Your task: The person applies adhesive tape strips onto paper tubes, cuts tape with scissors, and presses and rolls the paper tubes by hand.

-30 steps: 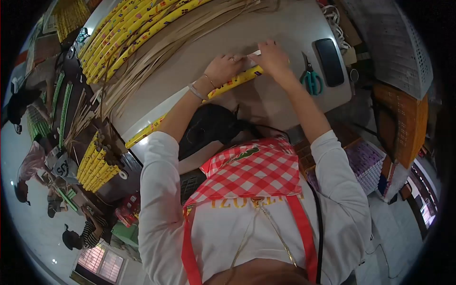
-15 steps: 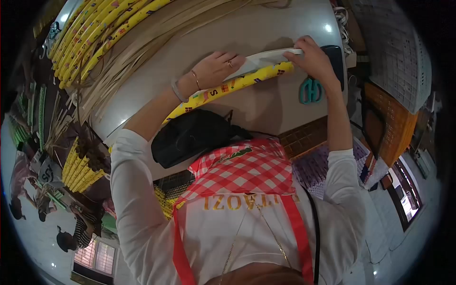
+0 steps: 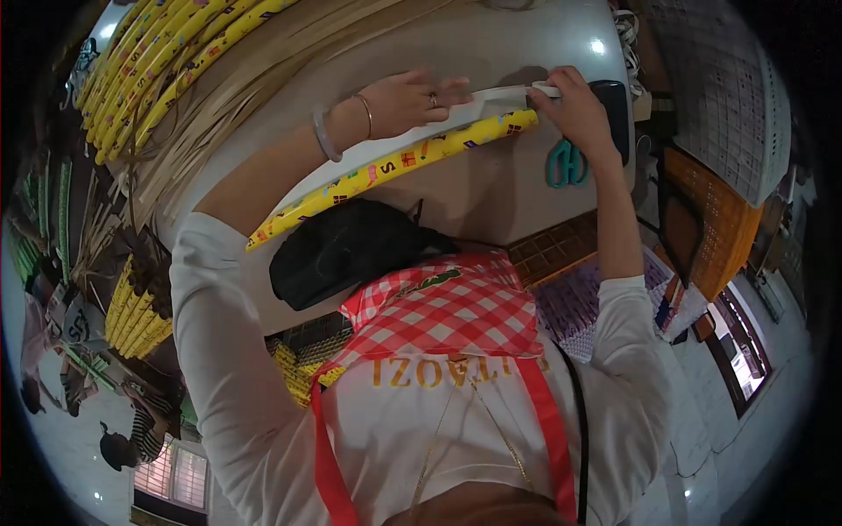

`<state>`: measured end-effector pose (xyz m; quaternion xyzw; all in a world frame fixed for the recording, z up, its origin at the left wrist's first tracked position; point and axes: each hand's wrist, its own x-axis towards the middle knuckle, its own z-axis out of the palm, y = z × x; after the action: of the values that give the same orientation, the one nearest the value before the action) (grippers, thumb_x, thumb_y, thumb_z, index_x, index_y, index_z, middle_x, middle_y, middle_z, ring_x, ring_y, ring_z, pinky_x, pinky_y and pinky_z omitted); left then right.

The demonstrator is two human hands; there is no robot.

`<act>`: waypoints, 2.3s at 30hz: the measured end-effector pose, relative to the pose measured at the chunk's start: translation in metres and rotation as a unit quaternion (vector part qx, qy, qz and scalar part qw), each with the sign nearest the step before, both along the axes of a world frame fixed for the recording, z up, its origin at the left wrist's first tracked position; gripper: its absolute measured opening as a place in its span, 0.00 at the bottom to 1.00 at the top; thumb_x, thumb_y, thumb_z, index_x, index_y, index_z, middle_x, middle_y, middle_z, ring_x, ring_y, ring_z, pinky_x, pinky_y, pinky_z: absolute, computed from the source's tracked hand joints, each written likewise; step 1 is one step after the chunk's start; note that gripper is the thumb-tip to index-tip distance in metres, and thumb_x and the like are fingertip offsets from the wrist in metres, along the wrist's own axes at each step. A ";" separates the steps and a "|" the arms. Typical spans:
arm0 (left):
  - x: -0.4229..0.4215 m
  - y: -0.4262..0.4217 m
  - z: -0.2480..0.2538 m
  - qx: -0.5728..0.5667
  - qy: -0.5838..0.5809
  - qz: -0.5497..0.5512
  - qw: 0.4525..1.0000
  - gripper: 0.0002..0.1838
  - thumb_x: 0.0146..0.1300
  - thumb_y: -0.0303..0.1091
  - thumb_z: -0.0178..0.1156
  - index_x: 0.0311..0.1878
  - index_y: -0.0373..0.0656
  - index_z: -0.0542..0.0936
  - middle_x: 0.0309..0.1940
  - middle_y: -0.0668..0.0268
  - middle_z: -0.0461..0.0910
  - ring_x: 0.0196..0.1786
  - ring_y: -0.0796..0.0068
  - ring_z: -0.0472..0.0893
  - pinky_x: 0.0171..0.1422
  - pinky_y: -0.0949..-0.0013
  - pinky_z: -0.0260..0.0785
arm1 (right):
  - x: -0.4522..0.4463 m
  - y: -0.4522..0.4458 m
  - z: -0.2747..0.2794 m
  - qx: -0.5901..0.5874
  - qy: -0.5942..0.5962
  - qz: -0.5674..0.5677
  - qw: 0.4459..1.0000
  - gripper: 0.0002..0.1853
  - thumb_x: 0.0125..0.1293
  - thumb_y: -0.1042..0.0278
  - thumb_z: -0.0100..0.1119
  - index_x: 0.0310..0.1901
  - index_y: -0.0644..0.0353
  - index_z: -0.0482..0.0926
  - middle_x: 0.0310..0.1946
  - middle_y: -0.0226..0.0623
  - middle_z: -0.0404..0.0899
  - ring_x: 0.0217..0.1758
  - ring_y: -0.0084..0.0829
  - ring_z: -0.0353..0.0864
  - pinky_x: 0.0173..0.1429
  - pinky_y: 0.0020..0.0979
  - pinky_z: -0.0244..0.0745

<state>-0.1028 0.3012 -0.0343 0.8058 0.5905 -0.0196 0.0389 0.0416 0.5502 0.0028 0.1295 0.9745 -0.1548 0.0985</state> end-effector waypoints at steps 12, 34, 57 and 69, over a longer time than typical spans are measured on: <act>-0.001 0.006 0.001 0.002 0.042 -0.015 0.999 0.10 0.56 0.41 0.51 0.42 0.56 0.70 0.67 0.80 0.52 0.70 0.78 0.44 0.69 0.61 0.37 | -0.002 -0.006 -0.006 0.043 0.034 -0.004 0.999 0.20 0.58 0.49 0.54 0.38 0.60 0.74 0.41 0.35 0.71 0.41 0.39 0.76 0.42 0.36 0.73; -0.007 0.032 0.011 -0.058 -0.056 -0.040 0.996 0.41 0.39 0.41 0.64 0.61 0.49 0.62 0.65 0.73 0.54 0.68 0.74 0.53 0.70 0.59 0.44 | 0.003 -0.012 -0.010 0.049 0.054 -0.024 0.997 0.21 0.58 0.46 0.52 0.38 0.59 0.74 0.41 0.35 0.71 0.41 0.37 0.76 0.39 0.37 0.74; -0.014 0.068 0.015 -0.164 -0.079 -0.062 0.981 0.57 0.16 0.42 0.76 0.60 0.53 0.61 0.68 0.71 0.47 0.70 0.69 0.46 0.69 0.56 0.43 | 0.017 -0.015 0.009 0.089 0.122 -0.024 0.988 0.21 0.56 0.53 0.58 0.46 0.57 0.72 0.47 0.35 0.69 0.48 0.38 0.72 0.47 0.35 0.70; -0.009 0.077 0.014 -0.218 -0.044 -0.051 0.974 0.70 0.11 0.44 0.76 0.68 0.55 0.47 0.69 0.72 0.44 0.71 0.70 0.42 0.71 0.55 0.38 | 0.139 -0.049 -0.006 0.018 0.063 -0.185 0.981 0.26 0.59 0.61 0.57 0.55 0.64 0.62 0.49 0.48 0.63 0.51 0.47 0.66 0.50 0.39 0.68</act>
<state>-0.1114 0.3783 -0.0201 0.8068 0.5282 -0.1140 0.2389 0.1802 0.5010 -0.0035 0.2994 0.9405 -0.1608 0.0042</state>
